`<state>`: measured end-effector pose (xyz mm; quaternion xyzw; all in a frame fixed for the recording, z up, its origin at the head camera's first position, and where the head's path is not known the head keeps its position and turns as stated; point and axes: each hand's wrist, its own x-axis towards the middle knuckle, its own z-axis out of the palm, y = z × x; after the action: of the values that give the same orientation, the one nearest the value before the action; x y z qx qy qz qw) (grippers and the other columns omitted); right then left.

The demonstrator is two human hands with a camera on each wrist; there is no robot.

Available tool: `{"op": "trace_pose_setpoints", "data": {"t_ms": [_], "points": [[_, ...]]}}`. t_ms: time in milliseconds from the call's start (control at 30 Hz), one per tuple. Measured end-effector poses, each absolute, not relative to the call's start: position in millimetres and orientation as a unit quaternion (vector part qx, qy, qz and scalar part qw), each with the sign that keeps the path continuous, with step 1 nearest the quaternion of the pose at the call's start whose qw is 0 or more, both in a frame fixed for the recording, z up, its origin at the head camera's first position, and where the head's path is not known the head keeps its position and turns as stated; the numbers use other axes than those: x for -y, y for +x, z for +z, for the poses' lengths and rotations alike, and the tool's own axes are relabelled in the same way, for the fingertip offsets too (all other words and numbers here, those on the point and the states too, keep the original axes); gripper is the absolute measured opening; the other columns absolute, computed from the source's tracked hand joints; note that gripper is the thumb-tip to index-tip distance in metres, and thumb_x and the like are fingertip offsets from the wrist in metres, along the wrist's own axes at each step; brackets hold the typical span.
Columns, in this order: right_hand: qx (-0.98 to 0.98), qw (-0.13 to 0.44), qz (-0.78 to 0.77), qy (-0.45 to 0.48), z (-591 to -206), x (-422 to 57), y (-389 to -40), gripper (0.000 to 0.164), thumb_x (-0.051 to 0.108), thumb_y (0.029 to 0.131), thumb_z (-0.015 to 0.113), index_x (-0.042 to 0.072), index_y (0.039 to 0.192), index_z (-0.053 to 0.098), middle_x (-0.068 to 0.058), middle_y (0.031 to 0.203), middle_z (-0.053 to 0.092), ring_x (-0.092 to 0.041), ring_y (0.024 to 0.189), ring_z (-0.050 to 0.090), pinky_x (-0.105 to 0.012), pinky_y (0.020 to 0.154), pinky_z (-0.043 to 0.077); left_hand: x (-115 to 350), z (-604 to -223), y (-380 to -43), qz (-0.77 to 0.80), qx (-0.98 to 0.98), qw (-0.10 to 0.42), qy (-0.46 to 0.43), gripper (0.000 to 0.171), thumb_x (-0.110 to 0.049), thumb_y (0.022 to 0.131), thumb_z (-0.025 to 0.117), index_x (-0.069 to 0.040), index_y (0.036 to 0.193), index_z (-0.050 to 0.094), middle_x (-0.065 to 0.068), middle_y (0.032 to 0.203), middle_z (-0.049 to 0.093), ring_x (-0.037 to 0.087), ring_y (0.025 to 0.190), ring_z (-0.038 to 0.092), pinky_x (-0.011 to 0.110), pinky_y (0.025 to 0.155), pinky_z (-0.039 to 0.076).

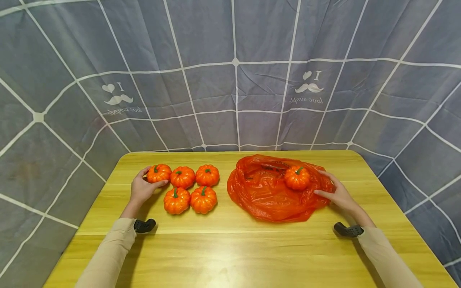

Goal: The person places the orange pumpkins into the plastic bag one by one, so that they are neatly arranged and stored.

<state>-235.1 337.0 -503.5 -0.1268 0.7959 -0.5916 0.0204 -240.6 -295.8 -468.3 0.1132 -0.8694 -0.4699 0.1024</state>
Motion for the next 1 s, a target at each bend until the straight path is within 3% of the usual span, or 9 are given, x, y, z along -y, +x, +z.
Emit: {"op": "trace_pose_setpoints", "data": {"t_ms": [200,500,800,1000], "points": [[-0.785,0.02,-0.605,-0.135,-504.7,-337.7,-235.5,0.068,-0.001,0.088,0.064,0.003,0.146,0.029,0.014,0.124,0.045,0.006,0.1,0.059,-0.017,0.078,0.054,296.7,-468.6,-238.0,-0.468,0.87,0.096,0.123,0.089,-0.027,0.073,0.082,0.005,0.143,0.036,0.029,0.141,0.042,0.038,0.118,0.049,0.05,0.104,0.042],[-0.788,0.022,-0.6,-0.137,-505.6,-338.1,-235.5,0.069,0.0,0.088,0.065,0.002,0.146,0.028,0.012,0.122,0.047,0.005,0.096,0.06,-0.018,0.076,0.055,294.3,-467.9,-236.1,-0.473,0.866,0.085,0.14,0.086,-0.019,0.078,0.079,0.002,0.147,0.031,0.026,0.146,0.038,0.038,0.126,0.046,0.048,0.107,0.039],[-0.768,0.037,-0.626,-0.133,-505.2,-339.2,-235.8,0.068,0.0,0.088,0.064,0.005,0.146,0.029,0.013,0.12,0.051,0.001,0.095,0.063,-0.022,0.075,0.056,289.2,-469.6,-232.3,-0.484,0.854,0.115,0.152,0.087,-0.013,0.078,0.078,0.003,0.148,0.028,0.029,0.148,0.034,0.042,0.134,0.037,0.05,0.112,0.033],[-0.783,0.032,-0.607,-0.132,-504.4,-339.0,-236.2,0.067,0.003,0.089,0.065,0.005,0.146,0.029,0.012,0.122,0.047,0.004,0.097,0.061,-0.02,0.076,0.055,287.1,-466.9,-228.8,-0.49,0.845,0.142,0.158,0.084,-0.008,0.077,0.079,0.004,0.146,0.032,0.032,0.142,0.038,0.042,0.13,0.042,0.05,0.11,0.036]]}}
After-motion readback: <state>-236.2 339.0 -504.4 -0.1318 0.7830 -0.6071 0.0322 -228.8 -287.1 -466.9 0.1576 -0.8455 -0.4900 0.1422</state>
